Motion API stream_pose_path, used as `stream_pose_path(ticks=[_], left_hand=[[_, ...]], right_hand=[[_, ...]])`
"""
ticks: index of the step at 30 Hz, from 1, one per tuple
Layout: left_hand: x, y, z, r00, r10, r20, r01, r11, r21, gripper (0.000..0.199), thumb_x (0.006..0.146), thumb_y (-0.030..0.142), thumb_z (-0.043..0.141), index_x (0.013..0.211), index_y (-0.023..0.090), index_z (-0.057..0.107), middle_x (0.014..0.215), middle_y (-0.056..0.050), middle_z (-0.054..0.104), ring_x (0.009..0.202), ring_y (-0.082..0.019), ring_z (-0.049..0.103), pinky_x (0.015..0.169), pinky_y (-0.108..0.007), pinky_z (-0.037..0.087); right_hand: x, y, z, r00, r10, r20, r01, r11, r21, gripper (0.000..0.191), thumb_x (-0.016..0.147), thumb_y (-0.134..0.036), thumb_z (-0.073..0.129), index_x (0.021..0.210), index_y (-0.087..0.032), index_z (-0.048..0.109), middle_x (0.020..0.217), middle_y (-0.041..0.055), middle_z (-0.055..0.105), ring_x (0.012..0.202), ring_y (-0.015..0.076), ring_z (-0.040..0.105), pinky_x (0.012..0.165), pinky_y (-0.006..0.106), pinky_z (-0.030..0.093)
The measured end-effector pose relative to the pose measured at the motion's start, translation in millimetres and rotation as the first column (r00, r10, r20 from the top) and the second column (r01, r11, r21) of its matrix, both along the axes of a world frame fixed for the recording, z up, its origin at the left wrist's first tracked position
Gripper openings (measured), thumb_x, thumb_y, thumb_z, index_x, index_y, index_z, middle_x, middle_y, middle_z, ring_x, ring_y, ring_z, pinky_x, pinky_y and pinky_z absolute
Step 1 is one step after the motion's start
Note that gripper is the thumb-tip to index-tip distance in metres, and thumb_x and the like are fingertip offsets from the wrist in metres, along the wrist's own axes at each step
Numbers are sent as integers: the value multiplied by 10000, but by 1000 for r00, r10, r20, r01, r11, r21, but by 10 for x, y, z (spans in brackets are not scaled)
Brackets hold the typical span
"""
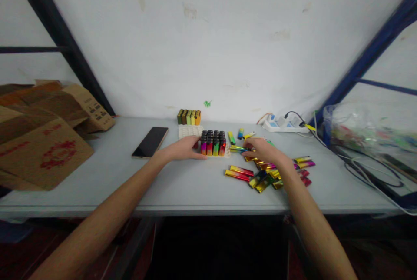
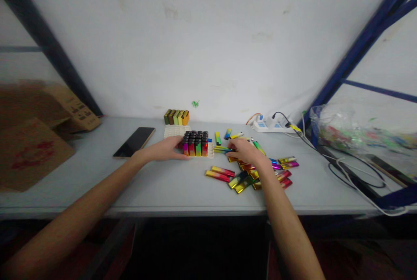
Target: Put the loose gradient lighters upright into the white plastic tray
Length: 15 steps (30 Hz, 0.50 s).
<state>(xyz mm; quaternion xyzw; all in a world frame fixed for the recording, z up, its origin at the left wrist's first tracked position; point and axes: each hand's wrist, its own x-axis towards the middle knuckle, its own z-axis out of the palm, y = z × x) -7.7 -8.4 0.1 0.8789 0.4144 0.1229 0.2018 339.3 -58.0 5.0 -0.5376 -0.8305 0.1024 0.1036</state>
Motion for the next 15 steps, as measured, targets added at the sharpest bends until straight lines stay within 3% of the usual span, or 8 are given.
stream_pose_path(ticks=[6, 11, 15], left_hand=[[5, -8, 17, 999, 16, -43, -15, 1000, 16, 678, 714, 710, 729, 1073, 142, 639, 1040, -129, 711, 874, -294, 657, 757, -354, 502], [9, -5, 13, 999, -2, -47, 3, 1000, 20, 649, 731, 700, 718, 1055, 145, 634, 1024, -125, 709, 865, -288, 654, 754, -347, 499], [8, -14, 15, 1000, -10, -15, 11, 1000, 10, 629, 730, 676, 727, 1066, 152, 639, 1051, -125, 708, 879, -288, 651, 756, -346, 498]], right_hand=[[-7, 9, 71, 999, 34, 10, -33, 999, -3, 248, 968, -319, 638, 1092, -156, 777, 1043, 122, 784, 888, 252, 711, 809, 322, 506], [-13, 11, 137, 996, 31, -80, -33, 999, -19, 251, 941, -279, 655, 1133, -197, 795, 1012, 87, 804, 816, 225, 717, 791, 313, 519], [-11, -1, 191, 989, 8, -146, 1, 998, 61, 280, 940, -359, 661, 1093, -169, 799, 936, 92, 799, 774, 220, 698, 774, 331, 522]])
